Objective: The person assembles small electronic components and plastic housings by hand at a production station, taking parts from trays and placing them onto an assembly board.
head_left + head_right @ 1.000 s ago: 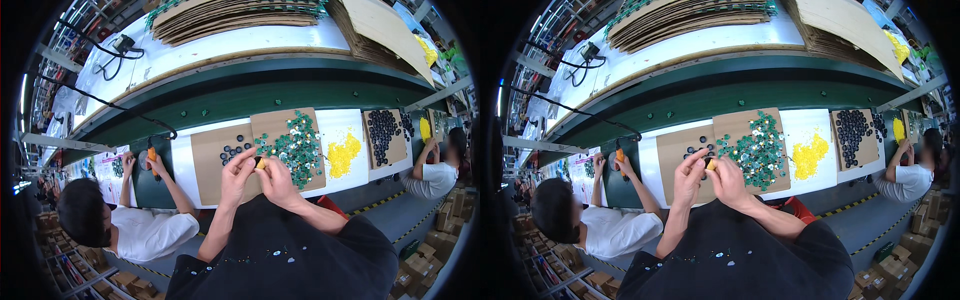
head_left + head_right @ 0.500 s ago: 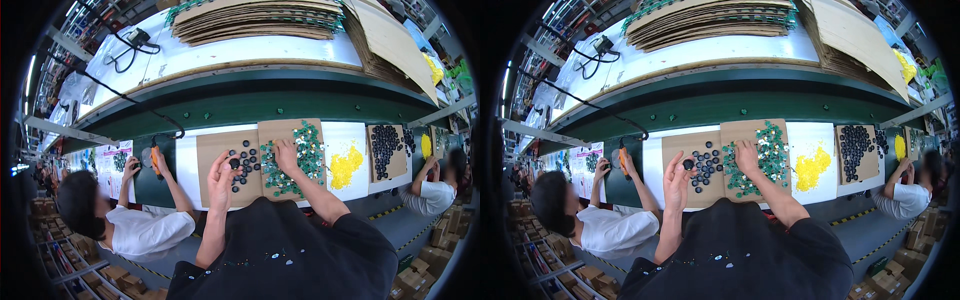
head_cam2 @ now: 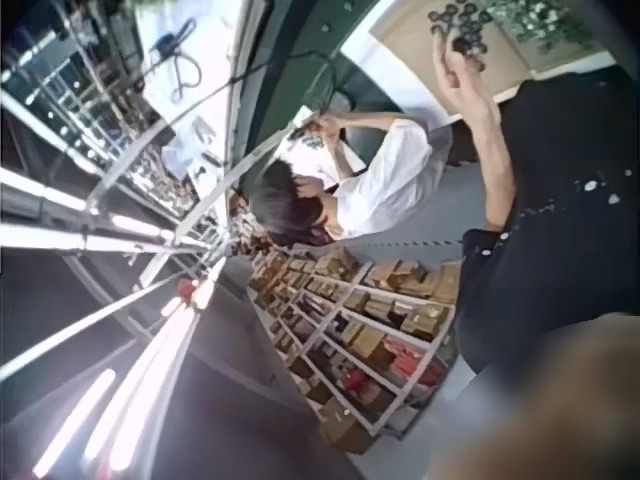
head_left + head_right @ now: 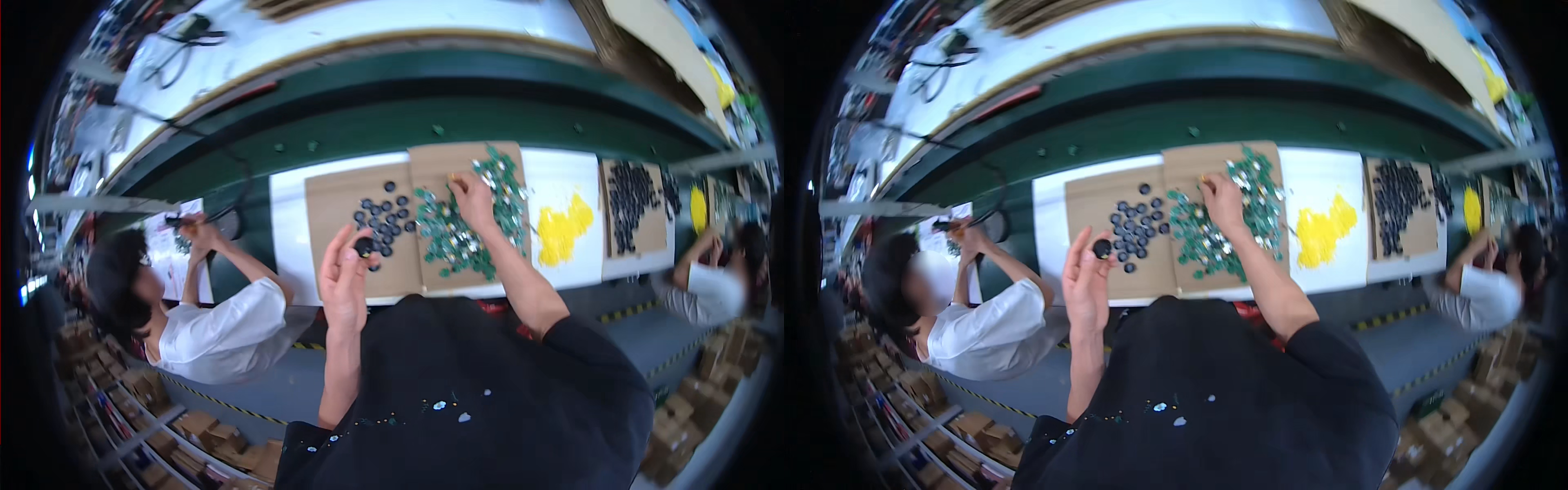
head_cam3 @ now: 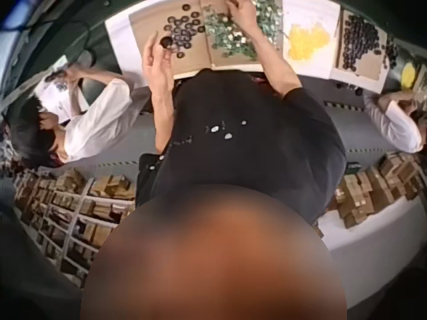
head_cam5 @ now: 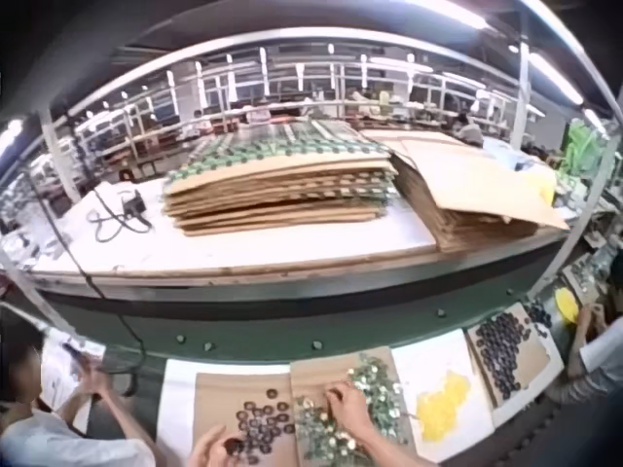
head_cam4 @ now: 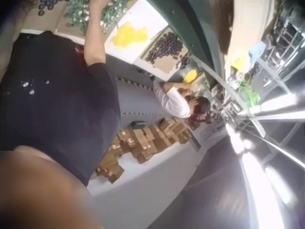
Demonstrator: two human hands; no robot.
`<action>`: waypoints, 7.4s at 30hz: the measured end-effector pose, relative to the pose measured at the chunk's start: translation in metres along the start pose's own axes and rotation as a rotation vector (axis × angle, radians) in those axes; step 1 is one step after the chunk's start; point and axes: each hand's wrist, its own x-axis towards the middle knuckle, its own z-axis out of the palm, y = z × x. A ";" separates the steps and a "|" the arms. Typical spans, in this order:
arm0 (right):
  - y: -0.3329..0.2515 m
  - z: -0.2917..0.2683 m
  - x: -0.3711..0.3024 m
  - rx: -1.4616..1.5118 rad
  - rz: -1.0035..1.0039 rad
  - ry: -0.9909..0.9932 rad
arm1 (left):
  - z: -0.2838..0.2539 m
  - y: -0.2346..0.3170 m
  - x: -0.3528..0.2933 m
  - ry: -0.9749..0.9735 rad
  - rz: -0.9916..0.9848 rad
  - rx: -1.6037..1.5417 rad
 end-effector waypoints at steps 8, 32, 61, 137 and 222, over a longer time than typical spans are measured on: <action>0.003 -0.106 -0.038 0.279 0.419 0.171 | -0.010 0.004 -0.007 -0.055 -0.087 0.067; -0.087 -0.023 -0.181 0.316 0.339 0.185 | -0.062 0.034 0.018 -0.225 -0.226 0.276; -0.090 -0.108 -0.102 0.919 0.489 -0.084 | 0.044 -0.037 0.004 -0.159 -0.167 0.055; -0.255 -0.045 -0.076 0.935 0.332 -0.179 | -0.009 0.031 0.034 -0.217 -0.131 -0.018; -0.259 -0.044 -0.102 1.317 0.430 -0.269 | -0.002 0.061 0.000 -0.347 0.215 0.310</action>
